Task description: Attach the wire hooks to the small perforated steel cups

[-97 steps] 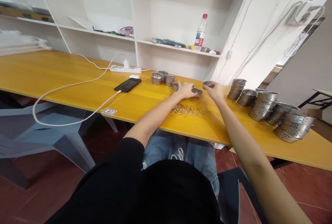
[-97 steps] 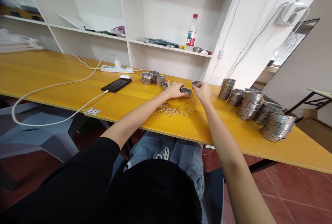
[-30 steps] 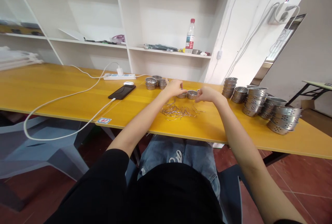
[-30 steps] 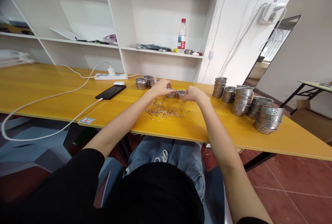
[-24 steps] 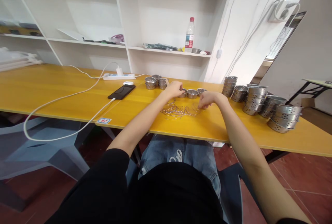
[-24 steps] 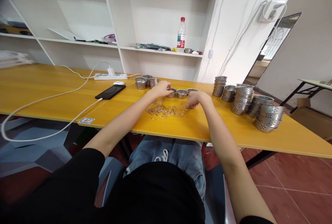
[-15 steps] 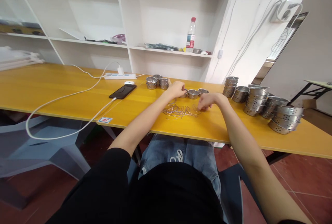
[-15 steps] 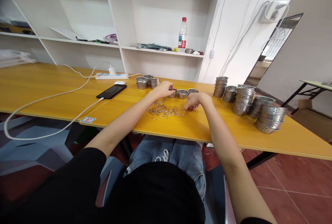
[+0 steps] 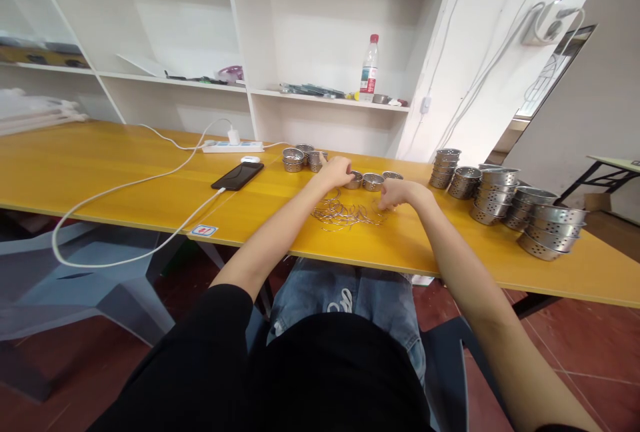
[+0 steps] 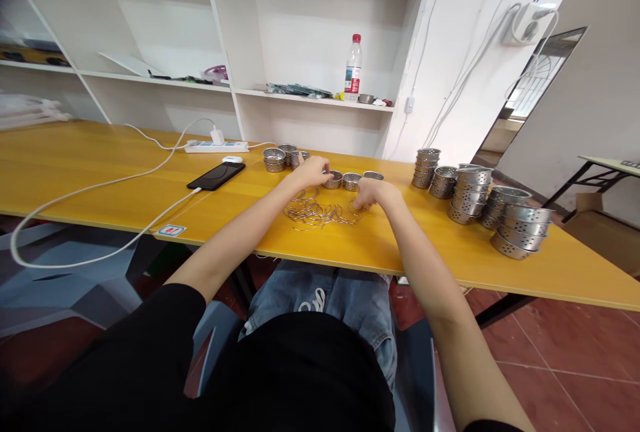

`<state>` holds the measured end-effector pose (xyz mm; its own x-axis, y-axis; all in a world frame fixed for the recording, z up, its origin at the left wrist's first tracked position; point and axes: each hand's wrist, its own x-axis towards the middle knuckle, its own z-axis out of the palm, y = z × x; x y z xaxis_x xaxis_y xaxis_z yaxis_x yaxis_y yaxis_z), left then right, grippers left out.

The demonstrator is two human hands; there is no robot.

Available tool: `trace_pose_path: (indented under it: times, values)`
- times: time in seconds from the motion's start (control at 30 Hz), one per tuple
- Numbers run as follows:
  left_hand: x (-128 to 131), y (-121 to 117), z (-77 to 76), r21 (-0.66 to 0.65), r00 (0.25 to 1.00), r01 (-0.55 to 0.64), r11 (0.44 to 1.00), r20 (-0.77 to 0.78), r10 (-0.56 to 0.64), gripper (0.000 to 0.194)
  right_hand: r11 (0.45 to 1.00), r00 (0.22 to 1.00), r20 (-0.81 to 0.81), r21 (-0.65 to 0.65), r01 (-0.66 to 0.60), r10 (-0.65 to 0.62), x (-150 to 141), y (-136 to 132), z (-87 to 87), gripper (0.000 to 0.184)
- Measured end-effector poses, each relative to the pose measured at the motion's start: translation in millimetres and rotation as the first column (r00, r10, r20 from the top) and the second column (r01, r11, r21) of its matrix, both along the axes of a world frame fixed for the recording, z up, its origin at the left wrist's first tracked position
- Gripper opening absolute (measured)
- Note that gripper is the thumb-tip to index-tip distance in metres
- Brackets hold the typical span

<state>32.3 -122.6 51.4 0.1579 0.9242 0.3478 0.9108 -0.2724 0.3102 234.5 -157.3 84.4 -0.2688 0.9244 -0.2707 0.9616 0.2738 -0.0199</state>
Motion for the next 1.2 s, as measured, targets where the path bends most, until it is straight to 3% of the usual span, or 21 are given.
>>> trace_pose_path:
  times: [0.13, 0.4, 0.73, 0.93, 1.2]
  values:
    - [4.1, -0.1, -0.8, 0.009, 0.999, 0.034, 0.999, -0.01, -0.034, 0.017, 0.992, 0.999, 0.031, 0.114, -0.046, 0.043, -4.4, -1.5, -0.9, 0.019]
    - [9.4, -5.4, 1.4, 0.03, 0.998, 0.057, 0.998, -0.037, -0.056, 0.019, 0.988, 0.991, -0.123, -0.151, 0.04, -0.059, -0.4, -0.2, -1.2, 0.019]
    - [7.8, -9.5, 4.6, 0.003, 0.998, 0.046, 0.999, -0.041, -0.045, 0.019, 0.987, 0.983, -0.173, -0.16, 0.028, -0.056, -3.1, -4.5, -0.2, 0.016]
    - [6.6, -13.3, 9.3, 0.026, 0.998, 0.037, 0.999, -0.045, -0.036, 0.023, 0.975, 0.979, -0.197, -0.222, 0.015, -0.06, -7.1, -9.3, 2.0, 0.028]
    - [11.4, -14.2, 11.1, 0.085, 0.999, 0.033, 0.996, -0.032, -0.03, 0.021, 0.982, 0.98, -0.199, -0.186, -0.026, -0.012, -13.4, -12.9, -0.9, 0.019]
